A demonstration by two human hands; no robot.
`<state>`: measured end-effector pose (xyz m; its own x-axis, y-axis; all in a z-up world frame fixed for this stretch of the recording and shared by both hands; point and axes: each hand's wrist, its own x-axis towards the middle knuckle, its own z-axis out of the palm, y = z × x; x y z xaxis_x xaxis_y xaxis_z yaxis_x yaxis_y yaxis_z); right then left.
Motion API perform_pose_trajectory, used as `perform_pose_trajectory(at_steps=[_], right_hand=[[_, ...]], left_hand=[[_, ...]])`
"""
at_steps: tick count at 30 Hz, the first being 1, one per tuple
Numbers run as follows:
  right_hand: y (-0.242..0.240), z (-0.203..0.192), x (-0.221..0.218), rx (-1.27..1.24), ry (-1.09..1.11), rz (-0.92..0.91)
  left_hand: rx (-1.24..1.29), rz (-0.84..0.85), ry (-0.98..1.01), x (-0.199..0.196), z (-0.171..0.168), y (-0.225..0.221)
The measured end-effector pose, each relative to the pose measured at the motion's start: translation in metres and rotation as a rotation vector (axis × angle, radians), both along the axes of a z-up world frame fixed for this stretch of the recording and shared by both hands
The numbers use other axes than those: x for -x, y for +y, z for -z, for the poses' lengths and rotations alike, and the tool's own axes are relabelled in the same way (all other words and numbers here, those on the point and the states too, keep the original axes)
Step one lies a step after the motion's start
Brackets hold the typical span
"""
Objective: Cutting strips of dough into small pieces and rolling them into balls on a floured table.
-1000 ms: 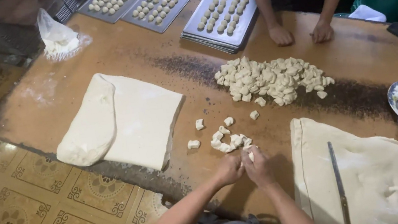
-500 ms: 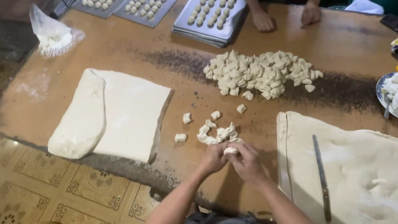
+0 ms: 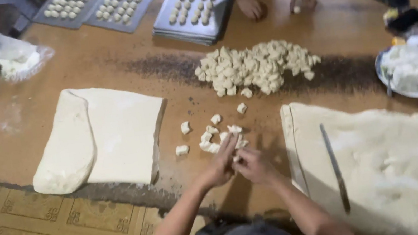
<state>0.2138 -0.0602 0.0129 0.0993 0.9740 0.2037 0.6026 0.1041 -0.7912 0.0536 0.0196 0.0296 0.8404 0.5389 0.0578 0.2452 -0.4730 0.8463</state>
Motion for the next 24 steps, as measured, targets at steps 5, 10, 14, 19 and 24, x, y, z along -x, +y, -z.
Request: perform_pose_trajectory(at_steps=[5,10,14,19,24], right_hand=[[0.017,0.032,0.022,-0.347,0.035,0.168],[0.041,-0.012,0.007,0.051,-0.08,0.383],[0.027,-0.012,0.008,0.421,0.222,0.296],[0.025,0.0,0.029,0.501,0.038,0.481],[0.111,0.007,0.02,0.653,-0.179,0.407]], left_hand=[[0.092,-0.123,0.069,0.006,0.062,0.021],[0.036,0.141,0.114,0.02,0.01,0.014],[0.095,-0.083,0.256,0.062,-0.047,0.061],[-0.03,-0.277,0.591,0.109,0.072,0.136],[0.073,-0.054,0.426,-0.007,0.058,0.144]])
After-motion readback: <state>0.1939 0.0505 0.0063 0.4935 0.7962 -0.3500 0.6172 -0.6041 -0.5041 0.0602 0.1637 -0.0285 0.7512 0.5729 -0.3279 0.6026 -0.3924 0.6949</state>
